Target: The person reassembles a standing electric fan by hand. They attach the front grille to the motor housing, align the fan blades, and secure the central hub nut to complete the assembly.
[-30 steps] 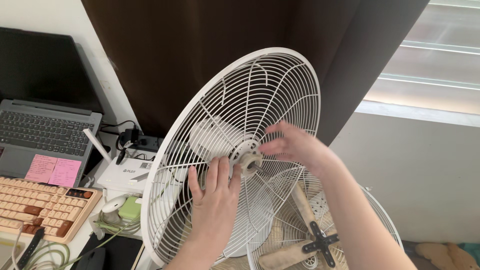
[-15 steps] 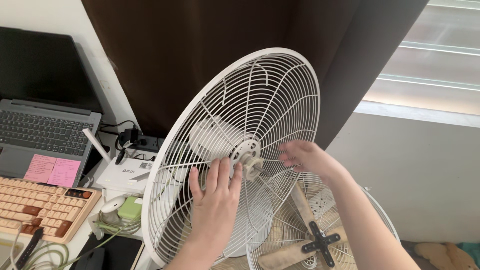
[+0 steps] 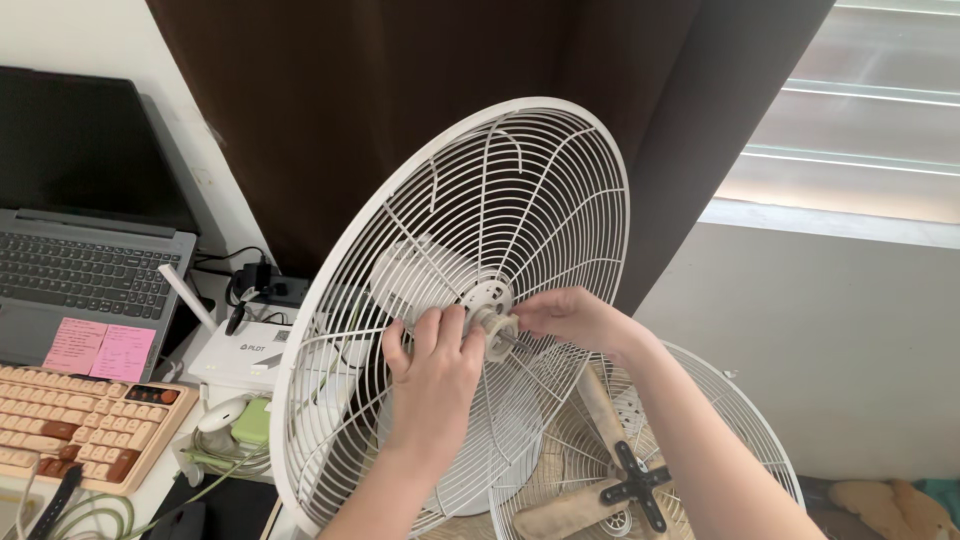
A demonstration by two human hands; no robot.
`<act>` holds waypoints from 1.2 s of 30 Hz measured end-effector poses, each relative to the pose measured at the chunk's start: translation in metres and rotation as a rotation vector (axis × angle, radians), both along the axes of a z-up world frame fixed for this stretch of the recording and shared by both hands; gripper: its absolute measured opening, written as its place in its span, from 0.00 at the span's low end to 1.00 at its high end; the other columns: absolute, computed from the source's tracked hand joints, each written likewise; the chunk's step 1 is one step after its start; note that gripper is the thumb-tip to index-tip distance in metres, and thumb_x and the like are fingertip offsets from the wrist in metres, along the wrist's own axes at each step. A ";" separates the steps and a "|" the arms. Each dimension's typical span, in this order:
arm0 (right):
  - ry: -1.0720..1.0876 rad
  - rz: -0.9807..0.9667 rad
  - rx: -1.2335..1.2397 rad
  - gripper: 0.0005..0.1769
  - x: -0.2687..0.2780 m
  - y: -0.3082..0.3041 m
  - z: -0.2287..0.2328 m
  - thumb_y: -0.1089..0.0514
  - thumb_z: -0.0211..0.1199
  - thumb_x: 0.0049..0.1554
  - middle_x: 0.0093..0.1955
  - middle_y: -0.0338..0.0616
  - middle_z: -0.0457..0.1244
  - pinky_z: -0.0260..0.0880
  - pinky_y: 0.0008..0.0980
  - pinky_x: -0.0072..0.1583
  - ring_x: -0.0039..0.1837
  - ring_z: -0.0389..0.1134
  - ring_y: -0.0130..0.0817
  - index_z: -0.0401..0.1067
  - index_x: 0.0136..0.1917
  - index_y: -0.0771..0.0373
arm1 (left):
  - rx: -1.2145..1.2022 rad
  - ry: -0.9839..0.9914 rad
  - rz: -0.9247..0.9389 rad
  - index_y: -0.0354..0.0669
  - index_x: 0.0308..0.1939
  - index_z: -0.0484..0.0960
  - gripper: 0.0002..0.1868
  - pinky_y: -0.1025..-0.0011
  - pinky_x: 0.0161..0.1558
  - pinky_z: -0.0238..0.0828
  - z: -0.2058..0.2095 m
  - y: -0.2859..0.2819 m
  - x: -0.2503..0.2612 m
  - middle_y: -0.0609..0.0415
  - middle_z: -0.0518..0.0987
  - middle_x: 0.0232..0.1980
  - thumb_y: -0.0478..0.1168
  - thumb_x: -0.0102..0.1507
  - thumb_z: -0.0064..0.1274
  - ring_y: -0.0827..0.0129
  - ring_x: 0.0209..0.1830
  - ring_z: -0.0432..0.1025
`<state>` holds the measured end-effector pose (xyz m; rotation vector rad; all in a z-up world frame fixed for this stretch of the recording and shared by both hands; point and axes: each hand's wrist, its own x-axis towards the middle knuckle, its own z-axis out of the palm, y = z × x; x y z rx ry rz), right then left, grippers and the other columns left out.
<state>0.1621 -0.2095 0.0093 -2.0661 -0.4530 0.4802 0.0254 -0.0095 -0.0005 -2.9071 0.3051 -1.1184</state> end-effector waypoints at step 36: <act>0.233 0.035 0.260 0.19 -0.093 -0.089 -0.034 0.50 0.58 0.63 0.46 0.33 0.70 0.73 0.27 0.59 0.51 0.70 0.21 0.73 0.61 0.64 | -0.174 -0.121 -0.317 0.51 0.47 0.81 0.14 0.58 0.55 0.53 -0.053 -0.057 -0.045 0.63 0.73 0.44 0.40 0.56 0.56 0.69 0.52 0.67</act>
